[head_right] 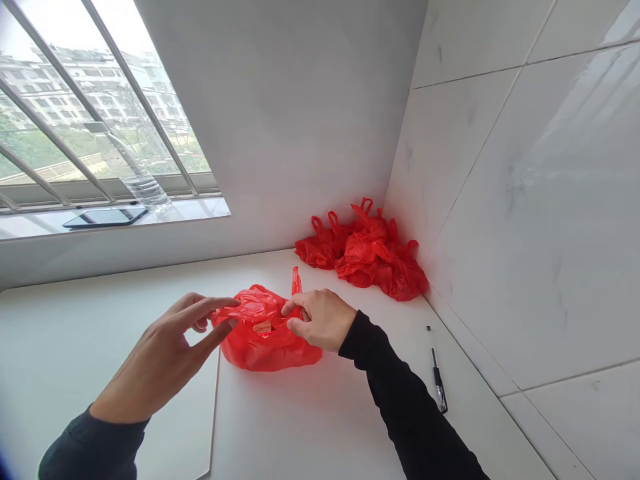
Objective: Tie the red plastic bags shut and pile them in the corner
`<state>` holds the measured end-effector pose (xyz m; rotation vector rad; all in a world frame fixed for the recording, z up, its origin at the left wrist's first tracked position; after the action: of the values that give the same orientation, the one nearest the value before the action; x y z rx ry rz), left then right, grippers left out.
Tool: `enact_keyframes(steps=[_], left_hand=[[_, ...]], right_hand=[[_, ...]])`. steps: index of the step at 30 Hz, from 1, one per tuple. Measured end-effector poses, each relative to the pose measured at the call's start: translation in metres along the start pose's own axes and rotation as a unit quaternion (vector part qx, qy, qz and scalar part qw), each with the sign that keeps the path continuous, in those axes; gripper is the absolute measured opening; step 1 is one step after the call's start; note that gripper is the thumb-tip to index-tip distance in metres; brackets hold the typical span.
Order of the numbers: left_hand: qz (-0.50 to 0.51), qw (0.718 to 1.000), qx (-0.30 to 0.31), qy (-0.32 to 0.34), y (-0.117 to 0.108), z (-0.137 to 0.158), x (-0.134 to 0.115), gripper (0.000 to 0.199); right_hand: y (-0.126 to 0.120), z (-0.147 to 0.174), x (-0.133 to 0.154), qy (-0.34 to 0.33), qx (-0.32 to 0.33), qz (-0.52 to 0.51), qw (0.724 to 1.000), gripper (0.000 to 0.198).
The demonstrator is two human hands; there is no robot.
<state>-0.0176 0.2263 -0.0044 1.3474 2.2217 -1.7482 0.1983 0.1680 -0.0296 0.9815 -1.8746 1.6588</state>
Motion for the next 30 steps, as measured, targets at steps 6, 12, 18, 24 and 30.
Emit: enact_keyframes(steps=[6, 12, 18, 24, 30], left_hand=[[0.106, 0.985, -0.034, -0.131, -0.024, 0.008, -0.004, 0.036], [0.026, 0.996, 0.024, -0.083, -0.024, 0.009, -0.015, 0.030], [0.011, 0.996, 0.071, -0.059, -0.014, 0.011, -0.025, 0.026], [0.125, 0.983, 0.089, -0.101, -0.018, 0.015, -0.036, 0.032], [0.174, 0.967, 0.021, -0.186, -0.031, 0.019, -0.036, 0.050]], right_hand=[[-0.004, 0.012, 0.001, 0.018, 0.063, 0.113, 0.991, 0.046], [0.009, -0.001, -0.019, 0.158, 0.092, 0.246, 0.952, 0.033], [0.018, -0.006, -0.021, 0.103, 0.065, 0.211, 0.970, 0.017], [0.010, 0.000, -0.014, 0.107, 0.057, 0.183, 0.976, 0.008], [-0.020, 0.014, 0.026, 0.039, -0.104, 0.171, 0.979, 0.019]])
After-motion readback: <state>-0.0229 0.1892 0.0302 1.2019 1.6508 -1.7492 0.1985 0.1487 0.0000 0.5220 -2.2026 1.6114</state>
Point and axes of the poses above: each hand's wrist, its own z-axis away from the middle knuckle, its own y-axis out of the palm, x = y × z, the point moved 6 cm from there along -z, towards the middle knuckle
